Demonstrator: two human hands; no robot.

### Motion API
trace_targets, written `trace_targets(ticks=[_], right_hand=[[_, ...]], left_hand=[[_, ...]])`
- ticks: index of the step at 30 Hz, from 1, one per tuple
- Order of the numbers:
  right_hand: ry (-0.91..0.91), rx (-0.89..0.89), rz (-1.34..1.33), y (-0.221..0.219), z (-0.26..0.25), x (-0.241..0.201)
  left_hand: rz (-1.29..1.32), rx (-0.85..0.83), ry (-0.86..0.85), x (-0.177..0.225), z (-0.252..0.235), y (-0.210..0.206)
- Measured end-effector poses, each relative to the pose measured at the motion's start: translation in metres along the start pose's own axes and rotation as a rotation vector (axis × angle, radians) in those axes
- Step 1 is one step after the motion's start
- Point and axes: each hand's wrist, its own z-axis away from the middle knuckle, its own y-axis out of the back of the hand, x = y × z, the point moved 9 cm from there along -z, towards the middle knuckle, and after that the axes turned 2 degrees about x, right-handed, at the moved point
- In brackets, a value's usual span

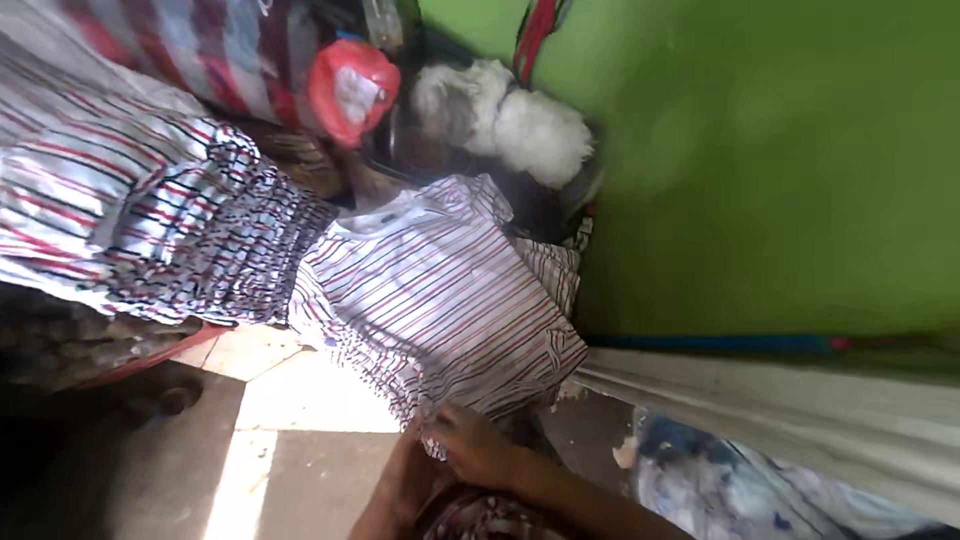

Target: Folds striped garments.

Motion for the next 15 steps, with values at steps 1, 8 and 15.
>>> trace_targets(ticks=[1,8,15], right_hand=[[0.049,0.037,0.036,-0.003,0.004,-0.006],[-0.35,0.039,0.044,0.041,0.029,0.068],[-0.781,0.501,0.474,0.101,0.111,0.202]], left_hand=[[0.029,-0.06,-0.022,-0.002,-0.002,-0.009],[-0.054,0.081,-0.066,-0.034,-0.029,0.019],[-0.093,0.153,-0.129,-0.044,-0.031,0.046]])
